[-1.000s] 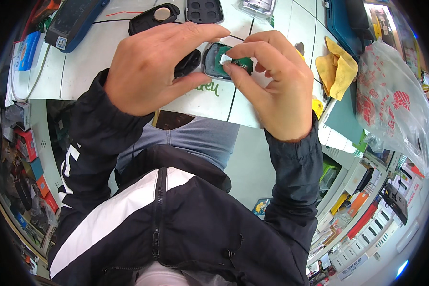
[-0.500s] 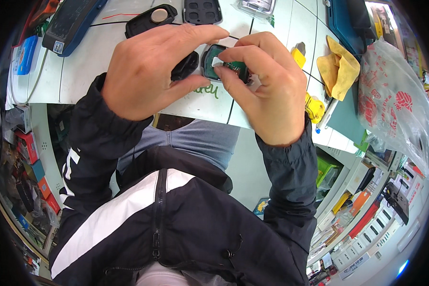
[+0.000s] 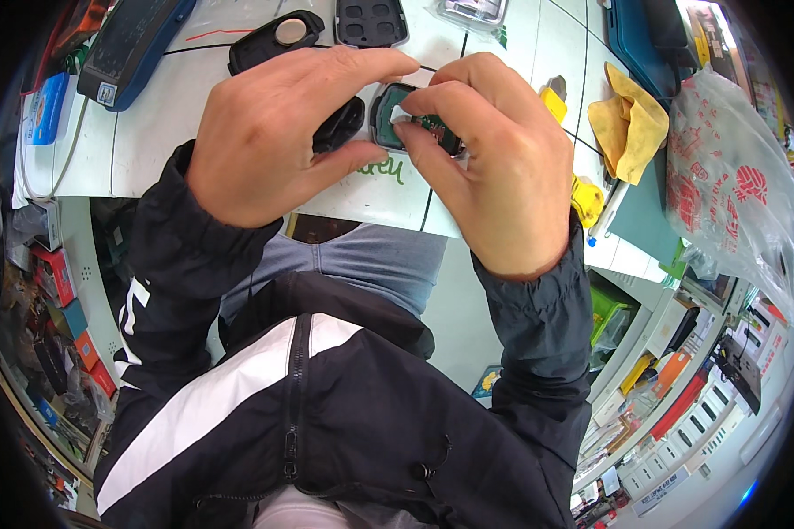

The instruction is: The person unpacks a car key fob and its components from plastic packaging. They use a yellow utility knife to pry open the fob casing, insert a circuit board, and reassemble the device.

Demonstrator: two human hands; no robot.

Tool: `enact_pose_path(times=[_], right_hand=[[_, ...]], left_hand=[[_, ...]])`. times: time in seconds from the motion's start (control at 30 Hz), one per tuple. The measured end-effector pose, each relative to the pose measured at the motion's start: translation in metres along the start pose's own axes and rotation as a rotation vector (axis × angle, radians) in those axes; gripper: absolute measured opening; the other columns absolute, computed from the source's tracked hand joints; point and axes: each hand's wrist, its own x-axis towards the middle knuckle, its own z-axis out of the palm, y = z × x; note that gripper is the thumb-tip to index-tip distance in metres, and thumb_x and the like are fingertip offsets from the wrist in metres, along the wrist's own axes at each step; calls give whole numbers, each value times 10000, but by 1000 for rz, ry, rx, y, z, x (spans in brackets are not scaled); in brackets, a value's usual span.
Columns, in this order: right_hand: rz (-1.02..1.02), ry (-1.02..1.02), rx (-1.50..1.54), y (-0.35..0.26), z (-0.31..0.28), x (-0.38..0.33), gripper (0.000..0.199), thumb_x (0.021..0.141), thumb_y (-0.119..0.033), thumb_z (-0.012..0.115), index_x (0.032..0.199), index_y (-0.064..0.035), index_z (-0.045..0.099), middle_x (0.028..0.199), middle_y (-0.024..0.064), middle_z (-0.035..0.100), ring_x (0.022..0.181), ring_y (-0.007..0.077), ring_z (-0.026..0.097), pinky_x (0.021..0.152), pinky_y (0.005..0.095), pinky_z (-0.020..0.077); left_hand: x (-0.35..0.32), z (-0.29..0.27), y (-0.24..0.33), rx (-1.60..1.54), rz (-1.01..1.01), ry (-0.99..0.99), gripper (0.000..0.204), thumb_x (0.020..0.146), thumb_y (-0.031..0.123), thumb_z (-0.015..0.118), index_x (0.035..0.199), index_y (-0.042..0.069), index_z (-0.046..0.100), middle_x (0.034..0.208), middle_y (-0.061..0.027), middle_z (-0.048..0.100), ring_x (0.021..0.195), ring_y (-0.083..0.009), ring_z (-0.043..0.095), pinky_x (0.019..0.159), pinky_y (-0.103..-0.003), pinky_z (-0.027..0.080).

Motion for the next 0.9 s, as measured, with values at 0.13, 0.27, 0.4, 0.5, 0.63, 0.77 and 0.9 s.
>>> enact_pose_path(times=[0.13, 0.27, 0.4, 0.5, 0.63, 0.77, 0.9], right_hand=[[-2, -3, 4, 0, 0, 0, 139, 677, -46, 705, 798, -41, 637, 831, 47, 578, 680, 210, 594, 597, 279, 468], [23, -5, 25, 0, 0, 0, 142, 679, -50, 707, 802, -42, 637, 826, 48, 578, 647, 198, 581, 580, 266, 460], [38, -9, 49, 1, 0, 0, 144, 680, -52, 711, 804, -42, 638, 824, 47, 579, 618, 178, 567, 565, 254, 451], [60, -22, 67, 0, -1, 0, 143, 683, -46, 711, 808, -41, 641, 822, 45, 579, 610, 162, 558, 558, 248, 444], [53, -28, 105, 3, -1, 0, 146, 684, -35, 708, 815, -40, 645, 818, 44, 577, 609, 149, 546, 559, 241, 437], [53, -36, 118, 3, -2, 1, 148, 683, -29, 707, 817, -37, 645, 816, 44, 577, 617, 146, 542, 562, 238, 434], [35, -61, 132, 5, -5, 3, 147, 684, -30, 708, 815, -35, 641, 814, 43, 577, 614, 143, 530, 565, 237, 430]], left_hand=[[0, 0, 0, 1, 5, 3, 567, 614, 134, 759, 1147, 93, 571, 1059, -73, 623, 911, -267, 606, 743, -319, 502], [1, -1, 0, -11, -2, -8, 557, 618, 133, 759, 1142, 90, 573, 1058, -75, 623, 922, -269, 605, 749, -319, 501], [0, 1, 0, -8, 7, 3, 549, 625, 135, 759, 1139, 87, 574, 1054, -77, 624, 930, -270, 604, 755, -319, 499], [0, -1, -1, 0, 17, -3, 545, 631, 142, 759, 1140, 84, 574, 1058, -80, 624, 932, -270, 605, 758, -319, 498], [0, 0, 0, -2, 18, 3, 541, 636, 146, 757, 1141, 81, 573, 1065, -83, 623, 933, -269, 606, 757, -317, 498], [1, -1, -1, -2, 24, 6, 537, 638, 149, 756, 1138, 79, 575, 1065, -82, 624, 930, -269, 607, 753, -317, 499], [1, -1, 0, -10, 19, 1, 535, 635, 150, 758, 1133, 78, 578, 1061, -81, 625, 928, -270, 608, 751, -316, 500]])
